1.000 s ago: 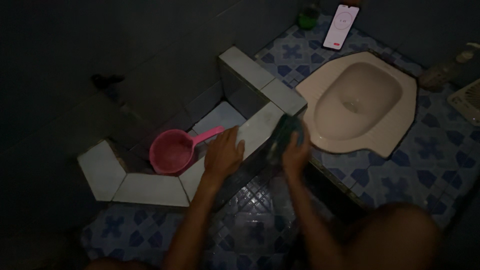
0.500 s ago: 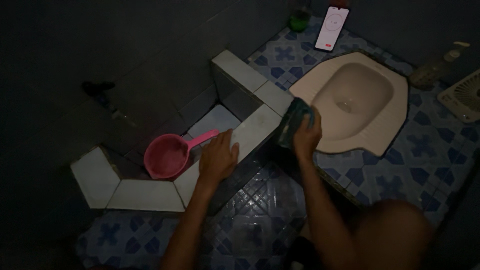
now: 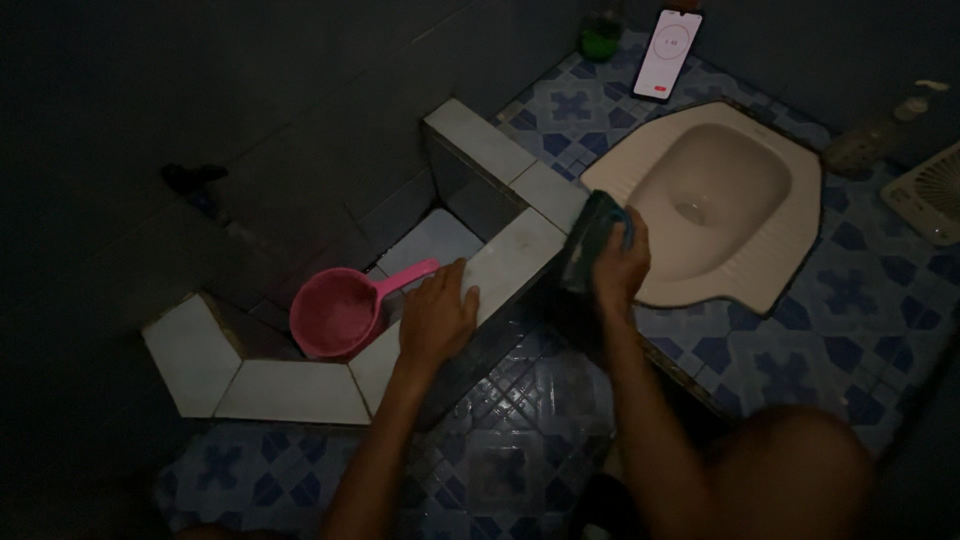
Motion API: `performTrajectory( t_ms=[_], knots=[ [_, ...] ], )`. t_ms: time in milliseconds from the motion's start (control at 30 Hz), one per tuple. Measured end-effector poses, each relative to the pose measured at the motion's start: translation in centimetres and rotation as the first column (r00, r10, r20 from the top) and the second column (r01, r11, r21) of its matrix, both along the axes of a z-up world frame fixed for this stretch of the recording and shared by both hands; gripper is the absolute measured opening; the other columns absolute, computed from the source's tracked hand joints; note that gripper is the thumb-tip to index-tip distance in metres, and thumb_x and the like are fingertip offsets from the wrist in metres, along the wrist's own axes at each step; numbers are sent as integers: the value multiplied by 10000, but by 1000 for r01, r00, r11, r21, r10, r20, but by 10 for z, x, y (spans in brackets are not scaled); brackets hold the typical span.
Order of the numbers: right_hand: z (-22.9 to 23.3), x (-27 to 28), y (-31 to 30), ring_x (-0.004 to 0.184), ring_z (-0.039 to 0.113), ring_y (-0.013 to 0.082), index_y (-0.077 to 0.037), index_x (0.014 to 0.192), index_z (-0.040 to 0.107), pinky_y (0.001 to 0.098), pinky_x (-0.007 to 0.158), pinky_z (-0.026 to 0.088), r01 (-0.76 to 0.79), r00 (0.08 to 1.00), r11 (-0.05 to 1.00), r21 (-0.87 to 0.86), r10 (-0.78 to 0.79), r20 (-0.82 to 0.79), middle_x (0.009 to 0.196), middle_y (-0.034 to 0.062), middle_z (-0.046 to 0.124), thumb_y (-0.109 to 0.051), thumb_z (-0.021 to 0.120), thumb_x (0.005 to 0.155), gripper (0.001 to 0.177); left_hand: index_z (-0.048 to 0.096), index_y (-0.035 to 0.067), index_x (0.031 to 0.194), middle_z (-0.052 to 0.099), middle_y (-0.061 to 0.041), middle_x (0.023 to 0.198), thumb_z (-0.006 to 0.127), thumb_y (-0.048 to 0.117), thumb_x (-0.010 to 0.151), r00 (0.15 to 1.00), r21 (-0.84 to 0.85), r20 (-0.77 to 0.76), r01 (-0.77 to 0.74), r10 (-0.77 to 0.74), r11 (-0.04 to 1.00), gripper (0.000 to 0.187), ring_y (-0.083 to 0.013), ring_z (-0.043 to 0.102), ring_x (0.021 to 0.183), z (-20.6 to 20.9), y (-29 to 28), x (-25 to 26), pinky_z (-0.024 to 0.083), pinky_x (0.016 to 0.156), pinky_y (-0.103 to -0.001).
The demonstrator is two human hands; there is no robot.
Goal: The person scrubs white tiles in a bathroom using a sponge while water flows from a tap into a basin.
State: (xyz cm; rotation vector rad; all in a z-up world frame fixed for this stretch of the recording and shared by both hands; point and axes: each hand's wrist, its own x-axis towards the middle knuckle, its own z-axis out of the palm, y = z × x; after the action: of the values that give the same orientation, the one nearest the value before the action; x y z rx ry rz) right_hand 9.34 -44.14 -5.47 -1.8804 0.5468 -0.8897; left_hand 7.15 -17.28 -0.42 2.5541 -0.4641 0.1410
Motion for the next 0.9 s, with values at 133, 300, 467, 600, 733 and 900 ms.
performTrajectory(
  t_ms=[133,300,467,600,733,900],
  knots=[
    [-11,-5,3,1246,634,352,14,1402,592,411,1055,482,-15,999,999,-46,16,33,1366,217,659,-159,533,1085,366,532,22,1424,626,-214,1332,522,331,986,1000,2,-16,-2,2,1000,536,-399,613,1174,1,0,-1,448,989,-538],
    [-24,-33,45,1255,633,369,37,1385,588,417,1071,480,-65,991,997,-49,70,112,1343,230,657,-149,524,1085,359,537,5,1409,631,-224,1322,529,322,989,1000,-12,22,3,-3,1000,526,-410,614,1158,-5,0,0,443,972,-549],
    [-7,-12,23,1243,647,387,14,1364,624,420,1049,490,4,999,994,-110,1,45,1340,225,677,-156,551,1068,349,551,-2,1402,638,-228,1319,533,317,998,997,-38,72,13,-10,999,515,-407,620,1156,-9,3,2,457,977,-533],
    [10,5,2,1215,650,382,-3,1379,614,416,1039,492,15,1000,997,-70,-16,-5,1345,214,671,-161,538,1069,356,563,15,1389,654,-209,1295,539,322,976,999,-55,40,-2,4,999,516,-396,631,1133,-4,4,-2,475,978,-511],
    [7,-15,23,1225,650,374,-10,1381,609,414,1032,495,-3,1000,1000,-23,3,3,1355,218,664,-153,546,1053,363,560,1,1387,651,-222,1297,544,314,981,999,-64,51,7,-4,998,513,-403,629,1131,0,4,-4,465,963,-528],
    [-13,-56,84,1306,613,407,24,1419,576,451,1093,472,-25,981,983,-180,60,187,1403,255,634,-121,546,1079,371,565,13,1387,649,-213,1315,543,326,989,998,-46,58,0,2,999,507,-403,622,1149,-3,4,-3,464,970,-527]
  ],
)
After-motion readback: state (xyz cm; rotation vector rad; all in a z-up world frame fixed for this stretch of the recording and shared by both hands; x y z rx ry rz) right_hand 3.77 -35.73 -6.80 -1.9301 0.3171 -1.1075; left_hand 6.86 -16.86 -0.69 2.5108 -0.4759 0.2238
